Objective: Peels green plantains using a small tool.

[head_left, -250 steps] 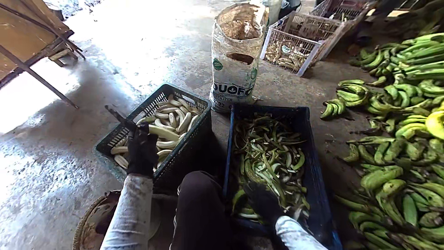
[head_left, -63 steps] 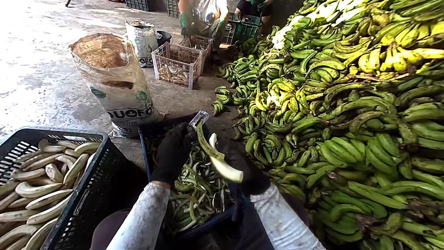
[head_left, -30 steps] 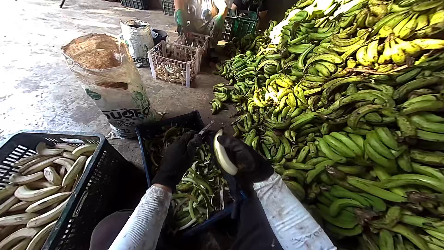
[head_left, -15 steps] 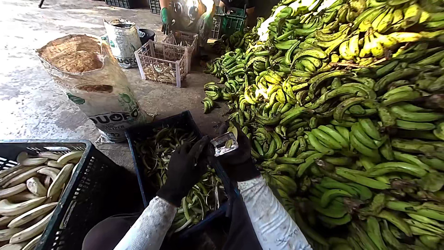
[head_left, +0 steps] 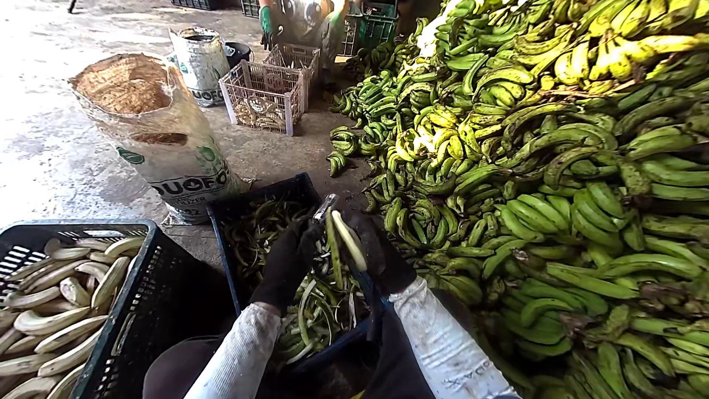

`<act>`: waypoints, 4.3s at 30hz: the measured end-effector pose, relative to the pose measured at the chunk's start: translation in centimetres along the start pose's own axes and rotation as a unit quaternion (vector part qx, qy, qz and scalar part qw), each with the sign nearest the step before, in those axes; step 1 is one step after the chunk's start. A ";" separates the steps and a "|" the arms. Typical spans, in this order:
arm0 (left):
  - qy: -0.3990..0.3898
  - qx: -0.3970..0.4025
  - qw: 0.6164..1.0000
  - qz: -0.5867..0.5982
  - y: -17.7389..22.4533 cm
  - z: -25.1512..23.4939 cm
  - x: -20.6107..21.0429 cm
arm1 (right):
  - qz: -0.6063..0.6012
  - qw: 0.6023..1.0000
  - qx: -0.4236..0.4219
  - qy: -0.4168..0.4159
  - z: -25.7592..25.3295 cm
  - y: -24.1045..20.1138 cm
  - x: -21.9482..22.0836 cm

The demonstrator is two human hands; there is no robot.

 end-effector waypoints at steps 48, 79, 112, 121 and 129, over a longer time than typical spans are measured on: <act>0.075 0.005 0.994 -0.076 -0.9 -0.1 -1.2 | -0.303 0.947 0.096 0.053 0.6 2.9 -1.3; -0.370 -0.095 0.878 -0.290 -6.6 7.6 -3.7 | 0.441 0.848 0.144 -0.258 -10.1 9.9 19.0; 0.089 -0.004 0.958 0.272 -3.1 6.5 -4.1 | 0.069 0.995 0.012 0.066 -2.2 -3.2 3.8; 0.044 0.078 0.866 0.491 3.1 7.2 0.2 | -0.099 0.990 -0.077 0.071 -0.9 -4.4 2.2; -0.079 -0.044 0.952 0.292 -0.5 6.5 1.9 | -0.298 0.952 -0.038 0.067 -2.4 -5.5 -0.6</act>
Point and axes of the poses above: each hand's wrist, its own z-axis away from the middle knuckle, its own x-axis out of the palm, y = z × x, the point moved 1 cm from there along -z, towards the middle knuckle
